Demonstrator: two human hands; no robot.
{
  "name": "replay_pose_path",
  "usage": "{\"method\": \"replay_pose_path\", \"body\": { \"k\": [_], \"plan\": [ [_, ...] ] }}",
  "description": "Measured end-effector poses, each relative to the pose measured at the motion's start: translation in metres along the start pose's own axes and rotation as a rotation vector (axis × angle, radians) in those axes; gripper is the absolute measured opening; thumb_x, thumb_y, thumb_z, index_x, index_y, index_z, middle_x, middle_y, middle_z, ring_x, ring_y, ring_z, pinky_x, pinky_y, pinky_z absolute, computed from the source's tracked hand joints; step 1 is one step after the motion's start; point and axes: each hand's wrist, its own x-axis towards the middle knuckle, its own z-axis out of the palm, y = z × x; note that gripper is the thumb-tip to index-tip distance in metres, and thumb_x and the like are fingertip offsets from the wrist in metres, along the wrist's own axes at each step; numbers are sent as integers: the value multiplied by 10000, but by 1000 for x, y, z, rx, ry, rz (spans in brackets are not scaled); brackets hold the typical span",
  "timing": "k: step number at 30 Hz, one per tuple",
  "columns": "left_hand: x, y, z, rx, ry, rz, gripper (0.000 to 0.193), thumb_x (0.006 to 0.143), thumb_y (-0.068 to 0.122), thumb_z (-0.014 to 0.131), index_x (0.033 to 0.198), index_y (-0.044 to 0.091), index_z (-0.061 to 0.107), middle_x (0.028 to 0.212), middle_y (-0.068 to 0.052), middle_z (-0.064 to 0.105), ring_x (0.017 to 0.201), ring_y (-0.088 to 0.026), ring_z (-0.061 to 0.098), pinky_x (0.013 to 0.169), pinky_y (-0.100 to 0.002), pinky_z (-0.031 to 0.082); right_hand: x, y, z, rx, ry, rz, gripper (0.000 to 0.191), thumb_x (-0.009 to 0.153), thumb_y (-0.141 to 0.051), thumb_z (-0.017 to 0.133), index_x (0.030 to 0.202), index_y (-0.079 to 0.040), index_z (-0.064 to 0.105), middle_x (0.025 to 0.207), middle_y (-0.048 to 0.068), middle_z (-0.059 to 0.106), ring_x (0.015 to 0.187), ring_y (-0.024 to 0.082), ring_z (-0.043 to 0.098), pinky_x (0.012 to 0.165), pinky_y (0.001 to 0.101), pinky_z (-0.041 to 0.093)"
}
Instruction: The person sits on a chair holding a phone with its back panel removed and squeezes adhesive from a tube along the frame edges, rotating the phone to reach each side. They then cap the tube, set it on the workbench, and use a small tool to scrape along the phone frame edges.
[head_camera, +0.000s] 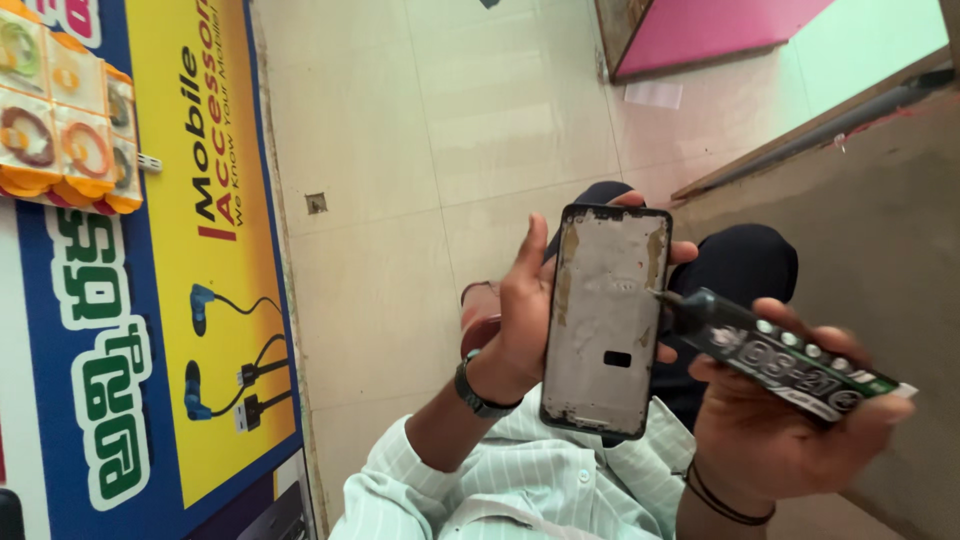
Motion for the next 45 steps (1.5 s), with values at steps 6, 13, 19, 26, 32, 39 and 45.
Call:
{"method": "replay_pose_path", "body": {
  "k": [6,13,19,26,32,39,45],
  "plan": [
    [3,-2,1,-85,42,-77,708,1174,717,229,1641,185,209,1589,-292,376,1278,-506,578,999,-692,515,-2,-9,-28,55,39,-25,552,1208,-510,419,1396,-4,535,1324,321,609,1009,403,730,807,492,641],
    [1,-9,-1,-102,65,-85,632,1213,633,221,1656,182,226,1553,-290,414,1254,-498,591,980,-698,523,7,1,-20,-96,68,-97,557,1190,-495,436,1398,14,530,1348,341,584,1082,389,711,833,463,635],
    [-10,-19,0,147,102,-33,614,1246,595,232,1633,119,216,1433,-255,488,1254,-454,600,956,-646,551,11,7,-9,-231,12,-138,568,1174,-515,436,1378,9,519,1329,337,575,1258,372,654,911,488,653],
    [-15,-29,3,393,140,-29,660,1190,616,295,1625,125,216,1359,-213,521,1237,-346,616,973,-570,569,5,7,-7,-310,53,-222,580,1195,-505,373,1328,45,500,1245,275,599,1263,378,653,974,497,650],
    [-15,-30,4,464,148,-6,674,1168,612,330,1625,129,217,1353,-203,532,1231,-336,621,958,-538,584,4,10,-7,-414,20,-296,580,1196,-502,346,1320,46,490,1219,205,593,1234,373,664,1023,479,664],
    [-14,-36,3,440,145,-12,660,1171,603,332,1618,128,229,1357,-200,536,1242,-338,623,965,-508,589,5,8,-2,-518,9,-317,597,1218,-498,333,1310,74,476,1213,244,620,1235,402,697,988,446,631],
    [-11,-37,0,464,136,-12,663,1175,608,338,1620,128,231,1341,-205,548,1234,-328,627,968,-496,589,9,7,-1,-503,-8,-319,591,1223,-487,338,1314,78,483,1190,242,603,1221,395,707,969,447,664]
  ]
}}
